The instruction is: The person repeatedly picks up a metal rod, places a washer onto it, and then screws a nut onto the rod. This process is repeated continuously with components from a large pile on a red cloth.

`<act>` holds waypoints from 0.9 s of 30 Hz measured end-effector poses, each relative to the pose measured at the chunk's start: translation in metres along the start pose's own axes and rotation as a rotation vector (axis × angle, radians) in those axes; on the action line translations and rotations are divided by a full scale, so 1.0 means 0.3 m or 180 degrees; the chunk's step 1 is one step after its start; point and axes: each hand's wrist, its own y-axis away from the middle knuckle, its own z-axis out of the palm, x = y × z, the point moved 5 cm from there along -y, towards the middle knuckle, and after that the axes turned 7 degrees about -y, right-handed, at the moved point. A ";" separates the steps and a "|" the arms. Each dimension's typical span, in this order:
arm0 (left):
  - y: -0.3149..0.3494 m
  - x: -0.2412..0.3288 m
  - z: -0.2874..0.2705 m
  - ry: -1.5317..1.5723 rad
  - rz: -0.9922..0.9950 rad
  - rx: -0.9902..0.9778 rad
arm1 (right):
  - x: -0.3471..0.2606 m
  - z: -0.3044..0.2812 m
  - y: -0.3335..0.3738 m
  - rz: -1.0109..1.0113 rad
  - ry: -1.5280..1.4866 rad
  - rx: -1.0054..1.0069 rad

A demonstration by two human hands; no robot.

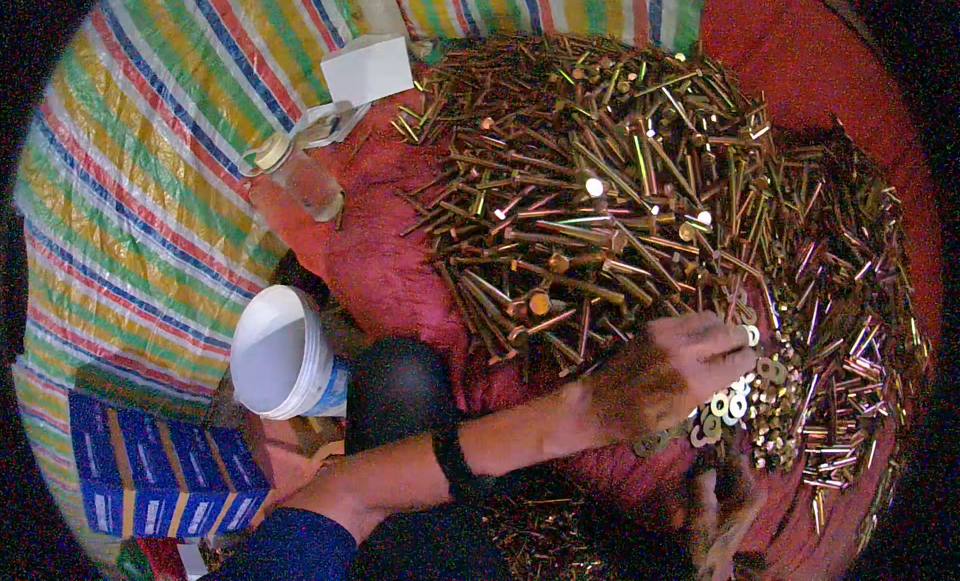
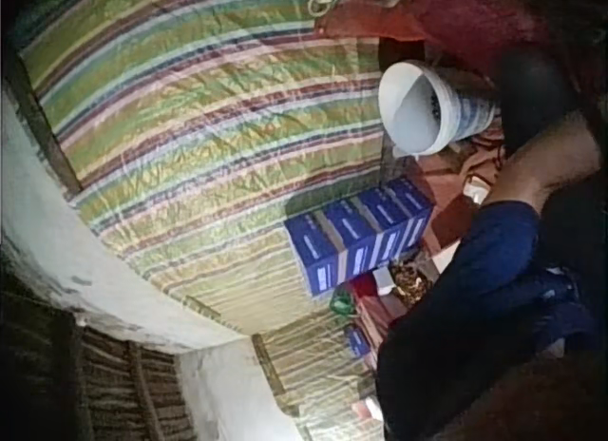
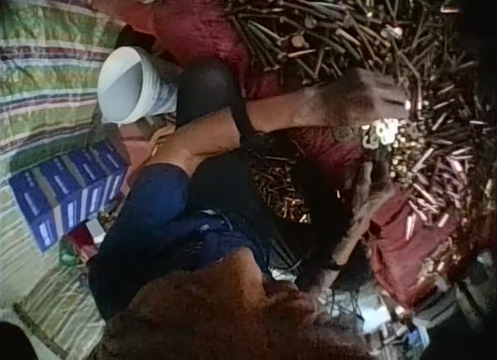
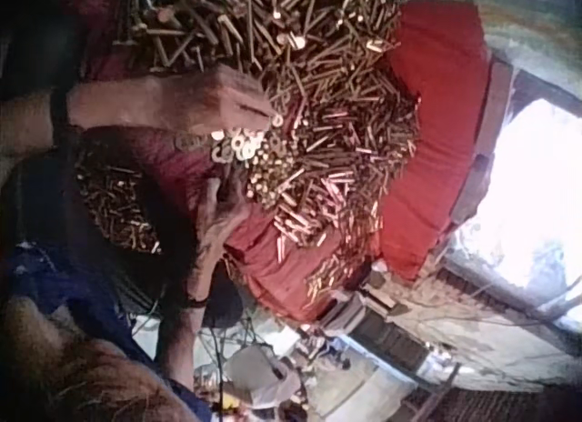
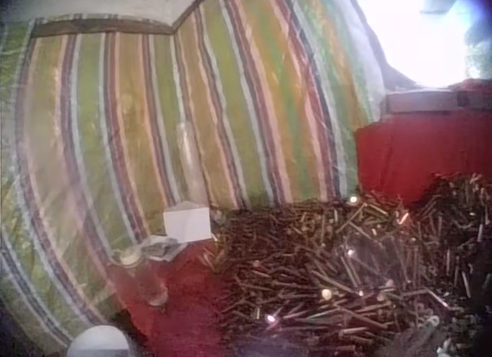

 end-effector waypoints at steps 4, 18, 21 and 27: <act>-0.053 0.014 -0.108 0.0367 -0.0070 0.0487 | -0.052 -0.006 -0.022 0.0442 -0.0063 0.0015; 0.160 0.138 -0.033 0.1720 -0.1925 -0.1489 | -0.305 0.073 0.048 -0.1637 0.1320 -0.0076; 0.163 0.157 -0.032 0.1401 -0.1494 -0.1148 | -0.293 0.063 0.046 -0.1611 0.1376 -0.0302; 0.162 0.195 -0.045 0.0857 -0.0881 -0.0847 | -0.297 0.099 0.115 -0.2540 0.2636 -0.0890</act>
